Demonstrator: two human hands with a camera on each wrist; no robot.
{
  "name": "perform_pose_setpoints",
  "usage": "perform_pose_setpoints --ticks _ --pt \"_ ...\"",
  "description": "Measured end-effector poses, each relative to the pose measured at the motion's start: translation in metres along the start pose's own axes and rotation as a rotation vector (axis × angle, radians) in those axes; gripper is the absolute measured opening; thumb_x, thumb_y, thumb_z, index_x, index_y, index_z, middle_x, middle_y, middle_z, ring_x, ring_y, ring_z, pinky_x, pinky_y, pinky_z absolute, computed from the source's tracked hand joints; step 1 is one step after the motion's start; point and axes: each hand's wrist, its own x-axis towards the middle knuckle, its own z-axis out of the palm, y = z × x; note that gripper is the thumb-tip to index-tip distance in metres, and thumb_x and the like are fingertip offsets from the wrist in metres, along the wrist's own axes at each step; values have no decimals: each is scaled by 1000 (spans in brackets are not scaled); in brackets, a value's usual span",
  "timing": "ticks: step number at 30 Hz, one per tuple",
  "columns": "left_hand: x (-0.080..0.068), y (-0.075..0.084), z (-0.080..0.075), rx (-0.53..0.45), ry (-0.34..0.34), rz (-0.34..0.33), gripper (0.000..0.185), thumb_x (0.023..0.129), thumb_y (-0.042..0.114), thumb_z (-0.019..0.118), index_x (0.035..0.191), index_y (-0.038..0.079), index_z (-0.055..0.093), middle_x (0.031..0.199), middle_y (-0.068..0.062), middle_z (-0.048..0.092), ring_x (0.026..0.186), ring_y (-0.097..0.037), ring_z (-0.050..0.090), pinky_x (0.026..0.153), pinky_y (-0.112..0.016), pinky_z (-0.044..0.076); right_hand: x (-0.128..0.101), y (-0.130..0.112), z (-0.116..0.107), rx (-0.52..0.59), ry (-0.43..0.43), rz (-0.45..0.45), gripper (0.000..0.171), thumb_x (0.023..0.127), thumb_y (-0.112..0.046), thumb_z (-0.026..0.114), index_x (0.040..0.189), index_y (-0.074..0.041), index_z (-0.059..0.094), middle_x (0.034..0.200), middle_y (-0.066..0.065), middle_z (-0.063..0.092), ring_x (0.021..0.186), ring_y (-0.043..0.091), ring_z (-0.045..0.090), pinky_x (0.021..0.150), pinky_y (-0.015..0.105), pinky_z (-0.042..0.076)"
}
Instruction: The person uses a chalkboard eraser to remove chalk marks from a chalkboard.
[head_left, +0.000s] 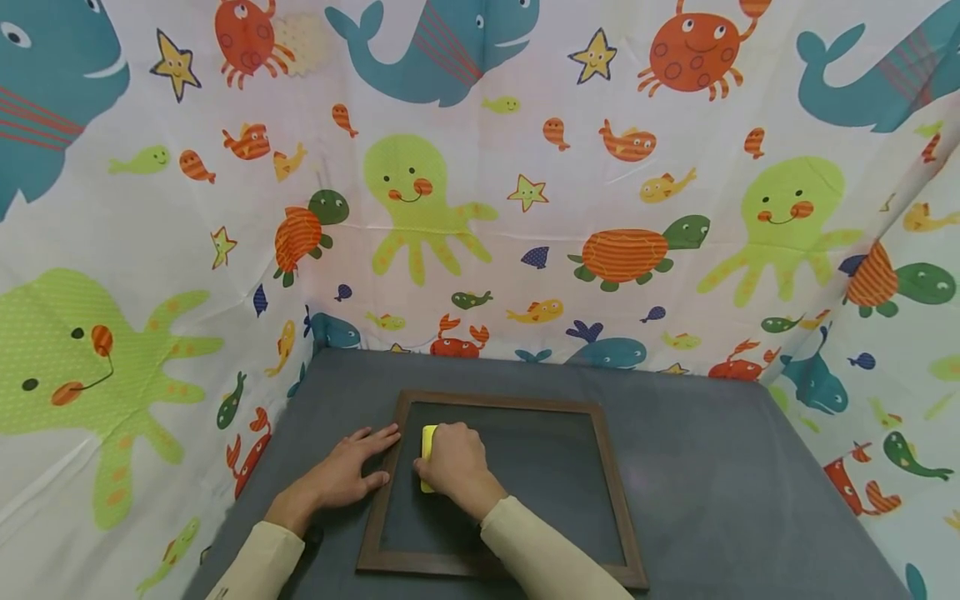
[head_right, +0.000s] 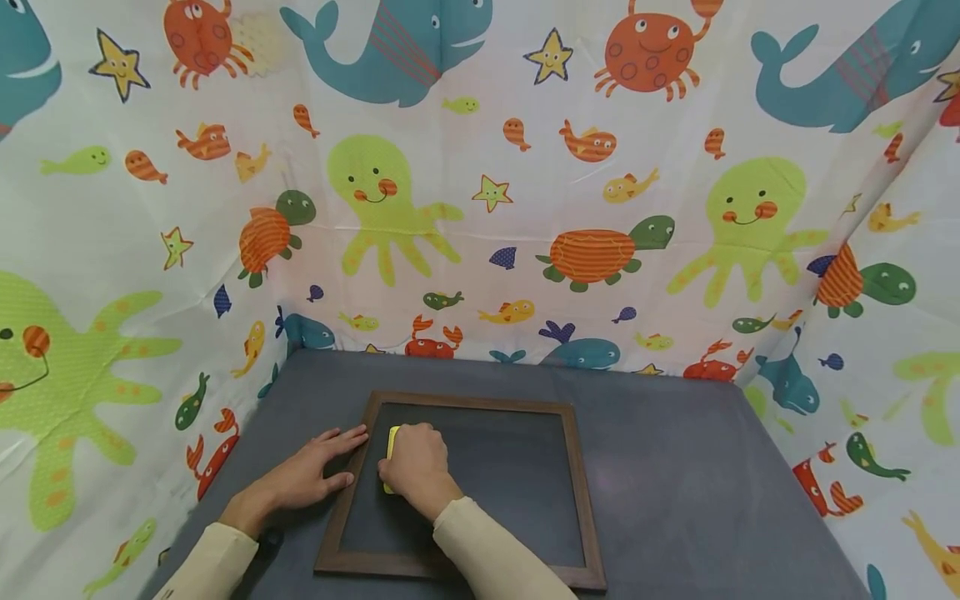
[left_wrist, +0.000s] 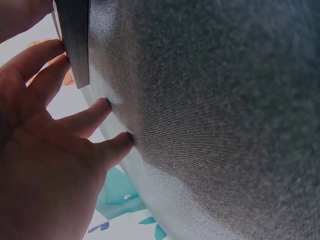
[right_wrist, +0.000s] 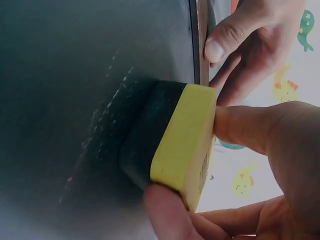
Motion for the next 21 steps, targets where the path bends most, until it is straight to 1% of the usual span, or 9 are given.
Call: perform_pose_setpoints --ticks 6,8,15,21 --pt "0 0 0 6 -9 2 69 104 21 76 166 10 48 178 -7 38 163 -57 26 125 -84 14 2 5 2 64 -12 35 65 84 -53 93 112 1 70 87 8 63 73 23 65 69 41 65" --pt "0 -1 0 6 -11 3 69 104 21 76 166 10 49 178 -7 38 162 -57 26 125 -84 14 2 5 2 77 -15 40 67 84 -54 93 114 2 69 88 9 63 74 23 66 70 42 65" --pt "1 -2 1 13 -9 7 69 104 23 76 166 11 49 178 -7 38 162 -57 26 124 -84 16 2 6 3 91 -14 52 67 84 -53 92 114 2 67 89 10 62 73 24 64 69 42 64" --pt "2 -2 1 8 -7 3 69 103 23 76 166 11 49 178 -7 38 162 -57 27 124 -84 15 0 9 1 111 -7 44 65 85 -52 92 113 1 67 88 9 61 71 22 62 66 39 62"
